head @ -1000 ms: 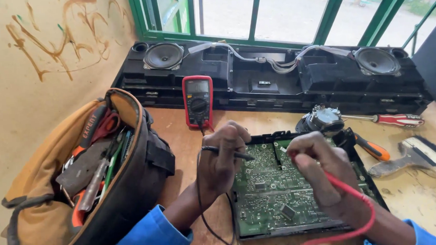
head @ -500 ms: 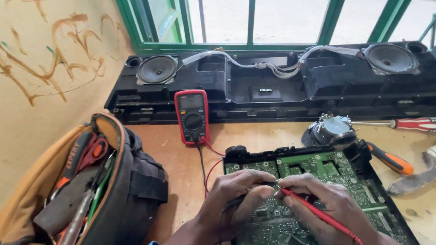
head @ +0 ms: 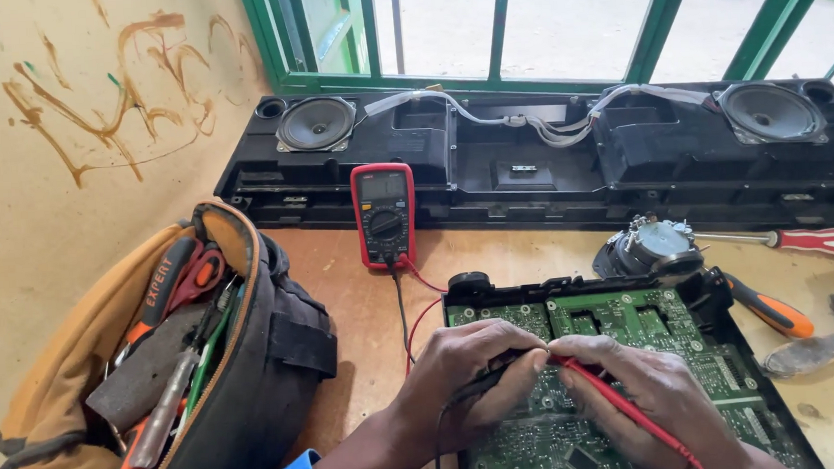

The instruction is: Testing a circuit board using a digital multimeter to diagnose issues and cleaning it with a brush.

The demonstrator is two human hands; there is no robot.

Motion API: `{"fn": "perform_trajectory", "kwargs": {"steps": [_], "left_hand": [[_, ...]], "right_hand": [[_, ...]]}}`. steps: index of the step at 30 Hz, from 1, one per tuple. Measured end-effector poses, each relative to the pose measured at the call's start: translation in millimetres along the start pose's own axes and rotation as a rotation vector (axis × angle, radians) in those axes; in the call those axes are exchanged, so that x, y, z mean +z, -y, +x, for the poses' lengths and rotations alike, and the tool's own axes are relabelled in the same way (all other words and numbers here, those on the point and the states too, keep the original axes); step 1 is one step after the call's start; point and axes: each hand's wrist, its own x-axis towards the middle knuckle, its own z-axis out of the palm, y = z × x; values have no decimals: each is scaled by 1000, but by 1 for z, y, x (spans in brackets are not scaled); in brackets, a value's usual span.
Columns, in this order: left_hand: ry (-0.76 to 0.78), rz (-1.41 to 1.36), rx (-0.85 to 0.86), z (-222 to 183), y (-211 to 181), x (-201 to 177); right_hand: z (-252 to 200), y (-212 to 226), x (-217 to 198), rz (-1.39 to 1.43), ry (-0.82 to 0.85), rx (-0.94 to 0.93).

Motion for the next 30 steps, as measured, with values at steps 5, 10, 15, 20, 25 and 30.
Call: {"fn": "perform_trajectory", "kwargs": {"steps": [5,10,15,20,25,30], "left_hand": [[3,-35,23,0,-1,-3],[40,-18,23,0,-5,-6],[34,-37,59,7,1,-17],[-302,99,-176,11,19,-22],[-199,132,-119,9,21,-17],[-36,124,-41,9,12,-16]], "right_hand": [[0,2,2,-41,-41,-63],[0,0,-1,-36,3,-32],[1,6,-10,-26,29,175],[15,-6,-23,223,-136,321],[23,-11,-30,324,-250,409],[28,-4,-47,141,-94,512]]}}
